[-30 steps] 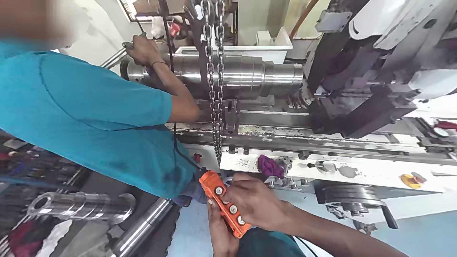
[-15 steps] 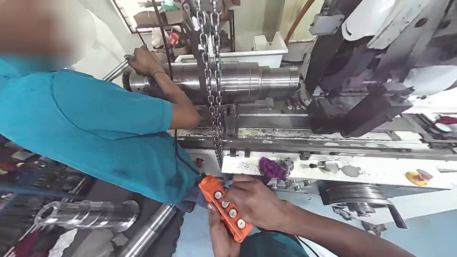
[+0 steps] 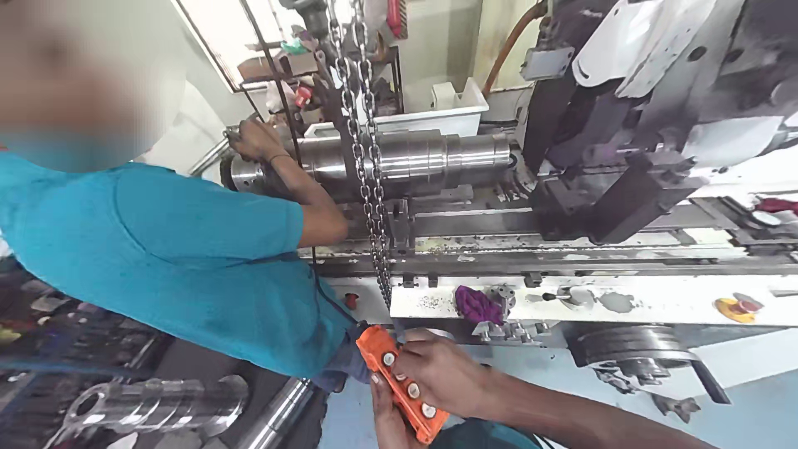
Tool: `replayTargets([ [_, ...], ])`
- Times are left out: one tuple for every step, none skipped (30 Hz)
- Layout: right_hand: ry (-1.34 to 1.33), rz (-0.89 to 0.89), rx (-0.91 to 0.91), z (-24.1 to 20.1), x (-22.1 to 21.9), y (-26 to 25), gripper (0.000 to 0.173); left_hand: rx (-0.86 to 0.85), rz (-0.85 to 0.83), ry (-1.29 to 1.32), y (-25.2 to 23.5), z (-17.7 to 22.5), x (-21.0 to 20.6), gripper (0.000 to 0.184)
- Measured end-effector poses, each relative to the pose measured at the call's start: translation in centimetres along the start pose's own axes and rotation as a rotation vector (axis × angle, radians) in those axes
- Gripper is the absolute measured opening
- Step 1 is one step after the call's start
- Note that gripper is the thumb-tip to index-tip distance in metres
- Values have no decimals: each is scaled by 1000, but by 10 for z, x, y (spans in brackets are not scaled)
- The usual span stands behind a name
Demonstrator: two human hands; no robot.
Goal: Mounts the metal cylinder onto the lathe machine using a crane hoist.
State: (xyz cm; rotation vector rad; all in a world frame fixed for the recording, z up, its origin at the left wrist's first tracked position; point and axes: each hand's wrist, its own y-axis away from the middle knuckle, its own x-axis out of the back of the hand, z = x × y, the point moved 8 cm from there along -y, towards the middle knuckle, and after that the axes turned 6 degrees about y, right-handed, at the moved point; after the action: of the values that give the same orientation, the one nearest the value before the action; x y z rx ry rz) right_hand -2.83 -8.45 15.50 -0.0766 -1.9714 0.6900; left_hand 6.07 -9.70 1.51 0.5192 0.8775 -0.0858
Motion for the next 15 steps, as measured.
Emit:
replayTargets([
  [3,37,-5,-1,3,-2,8,-3,-6,-20,-1,2,0,37],
  [2,41,0,-2,2,0,6,-4,1,-15,0,2,-2,37],
  [1,14,4,-5,-5,5,8,6,11,-1,2,0,-1,36],
  [-7,-4,1,-8,-11,9,8,20,17,2,4,0,2,36],
  [-10,-7,-3,-8,-10,8,7,30,17,5,3,0,3,36],
  [4,13,-3,-5,-3,3,5,24,7,11,-1,0,0,36],
  [11,40,-18,-5,1,1,6,22,-2,4,-1,3,0,37],
  [5,40,-26,-5,0,3,7,20,-6,1,1,2,1,37],
  [-7,14,-31,-5,-7,8,6,19,-2,2,4,1,2,37],
  [-25,2,-48,-5,-13,12,5,22,-5,-14,6,1,5,36],
  [-34,3,-67,-3,-13,11,5,24,-3,-26,4,1,7,35],
  [-23,36,-75,0,-5,6,6,13,2,-28,-1,1,3,35],
  [-16,71,-88,1,1,3,7,12,0,-33,-3,1,1,36],
  [-21,67,-97,0,0,5,8,16,7,-35,0,1,1,36],
  [-43,25,-114,0,-9,9,8,23,21,-37,4,0,4,36],
])
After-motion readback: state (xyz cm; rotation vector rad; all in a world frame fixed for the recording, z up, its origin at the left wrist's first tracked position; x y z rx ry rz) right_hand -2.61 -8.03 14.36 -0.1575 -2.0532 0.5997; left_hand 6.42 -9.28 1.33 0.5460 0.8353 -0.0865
